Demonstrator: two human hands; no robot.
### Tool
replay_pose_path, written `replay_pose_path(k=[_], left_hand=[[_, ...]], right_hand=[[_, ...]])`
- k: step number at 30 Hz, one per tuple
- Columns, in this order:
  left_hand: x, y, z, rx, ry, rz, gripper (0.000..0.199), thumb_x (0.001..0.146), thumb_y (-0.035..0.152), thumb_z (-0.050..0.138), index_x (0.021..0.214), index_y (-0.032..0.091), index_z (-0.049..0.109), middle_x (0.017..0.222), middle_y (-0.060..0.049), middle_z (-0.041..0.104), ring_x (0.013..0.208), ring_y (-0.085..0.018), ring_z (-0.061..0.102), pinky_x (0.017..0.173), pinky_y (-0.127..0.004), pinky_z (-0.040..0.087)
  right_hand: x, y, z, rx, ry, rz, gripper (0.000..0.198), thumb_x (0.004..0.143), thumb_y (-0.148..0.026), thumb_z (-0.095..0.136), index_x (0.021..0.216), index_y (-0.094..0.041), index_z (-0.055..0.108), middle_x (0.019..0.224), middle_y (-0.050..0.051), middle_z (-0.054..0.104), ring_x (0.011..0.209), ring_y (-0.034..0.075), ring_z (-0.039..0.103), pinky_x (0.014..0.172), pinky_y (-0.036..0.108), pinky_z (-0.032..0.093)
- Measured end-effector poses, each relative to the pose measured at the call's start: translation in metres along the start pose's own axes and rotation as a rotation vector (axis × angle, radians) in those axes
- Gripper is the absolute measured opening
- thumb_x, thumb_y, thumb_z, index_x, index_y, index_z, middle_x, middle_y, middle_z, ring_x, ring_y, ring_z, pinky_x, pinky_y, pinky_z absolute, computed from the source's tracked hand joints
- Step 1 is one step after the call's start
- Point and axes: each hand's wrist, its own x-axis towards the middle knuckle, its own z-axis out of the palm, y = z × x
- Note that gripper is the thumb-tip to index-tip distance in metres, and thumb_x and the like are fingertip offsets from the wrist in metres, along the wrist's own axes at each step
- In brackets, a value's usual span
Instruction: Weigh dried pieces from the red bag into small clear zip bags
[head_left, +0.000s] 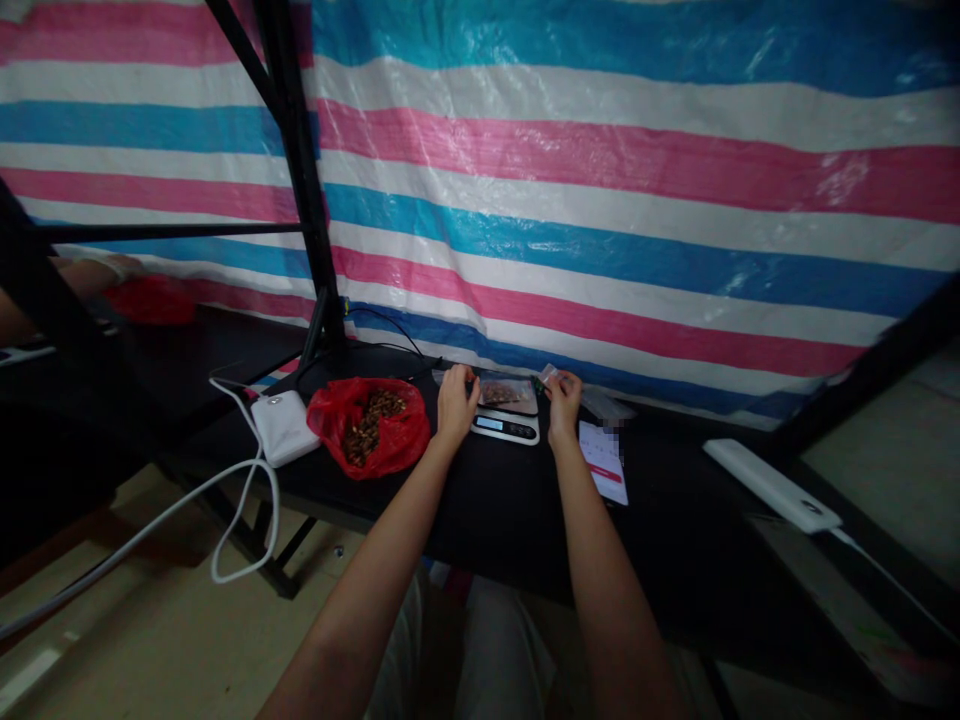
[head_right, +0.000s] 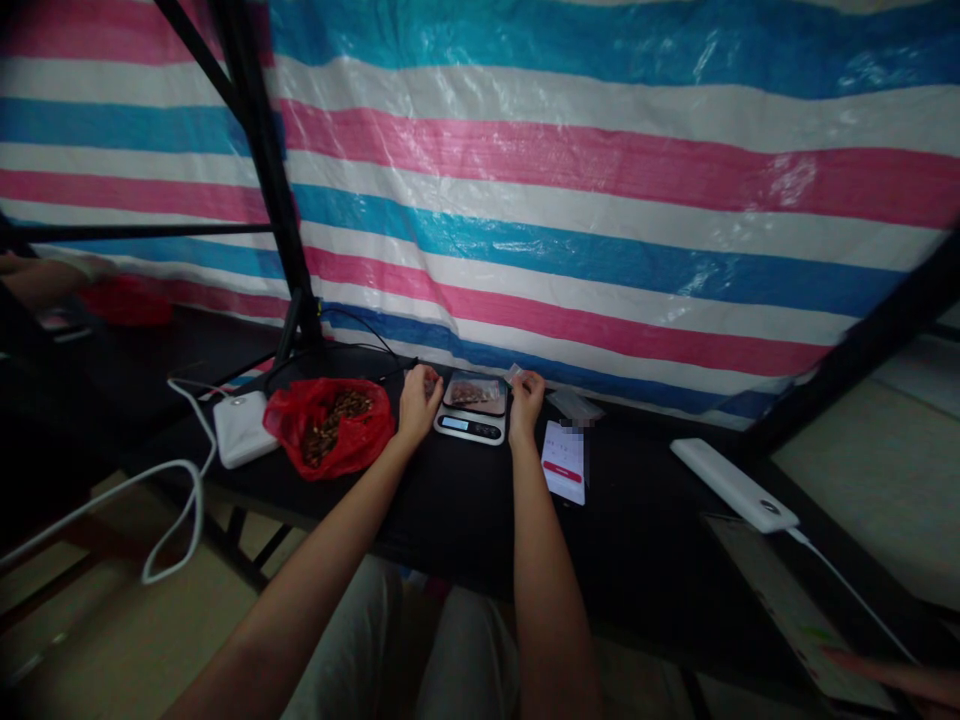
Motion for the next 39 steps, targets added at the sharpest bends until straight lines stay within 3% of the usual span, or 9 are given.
replay_pose_path(k=[7, 13, 25, 31, 39], left_hand=[[0.001, 0.001, -0.001, -0.035, -0.008, 0.012, 0.007, 0.085, 0.020, 0.044, 0.090, 0.019, 0.049, 0.085, -0.004, 0.054, 0.084, -0.018, 0.048, 0.074, -0.029, 0.040], [-0.001, -0.004, 0.000, -0.034, -0.029, 0.039, 0.006, 0.083, 0.016, 0.047, 0.078, 0.018, 0.051, 0.086, -0.004, 0.054, 0.086, -0.018, 0.048, 0.078, -0.029, 0.039], [0.000, -0.004, 0.001, 0.012, -0.034, 0.014, 0.007, 0.084, 0.022, 0.046, 0.079, 0.018, 0.048, 0.082, -0.004, 0.053, 0.082, -0.018, 0.047, 0.074, -0.029, 0.039], [0.000, -0.004, 0.002, 0.068, -0.023, 0.020, 0.003, 0.083, 0.016, 0.045, 0.084, 0.018, 0.047, 0.083, -0.004, 0.051, 0.081, -0.018, 0.046, 0.072, -0.029, 0.038], [0.000, -0.005, 0.004, 0.053, -0.019, 0.033, 0.008, 0.085, 0.025, 0.047, 0.083, 0.018, 0.048, 0.082, -0.005, 0.052, 0.082, -0.018, 0.047, 0.074, -0.029, 0.038]], right_hand=[[-0.002, 0.001, -0.002, -0.179, -0.014, -0.071, 0.036, 0.062, -0.040, 0.059, 0.089, -0.021, 0.046, 0.085, -0.001, 0.055, 0.073, 0.013, 0.054, 0.072, 0.028, 0.042], [0.001, 0.003, -0.006, -0.290, 0.004, -0.104, 0.033, 0.062, -0.035, 0.057, 0.088, -0.020, 0.046, 0.087, 0.002, 0.057, 0.076, 0.014, 0.055, 0.077, 0.030, 0.042], [0.005, 0.005, -0.010, -0.447, 0.014, -0.127, 0.029, 0.063, -0.030, 0.055, 0.088, -0.019, 0.045, 0.089, 0.005, 0.059, 0.077, 0.017, 0.057, 0.079, 0.033, 0.043], [0.002, 0.003, -0.009, -0.536, -0.022, -0.127, 0.028, 0.063, -0.027, 0.055, 0.088, -0.018, 0.046, 0.090, 0.006, 0.059, 0.077, 0.017, 0.057, 0.077, 0.032, 0.043], [0.004, 0.006, -0.015, -0.650, 0.005, -0.163, 0.026, 0.066, -0.027, 0.055, 0.089, -0.017, 0.047, 0.090, 0.006, 0.058, 0.078, 0.018, 0.056, 0.077, 0.034, 0.043]])
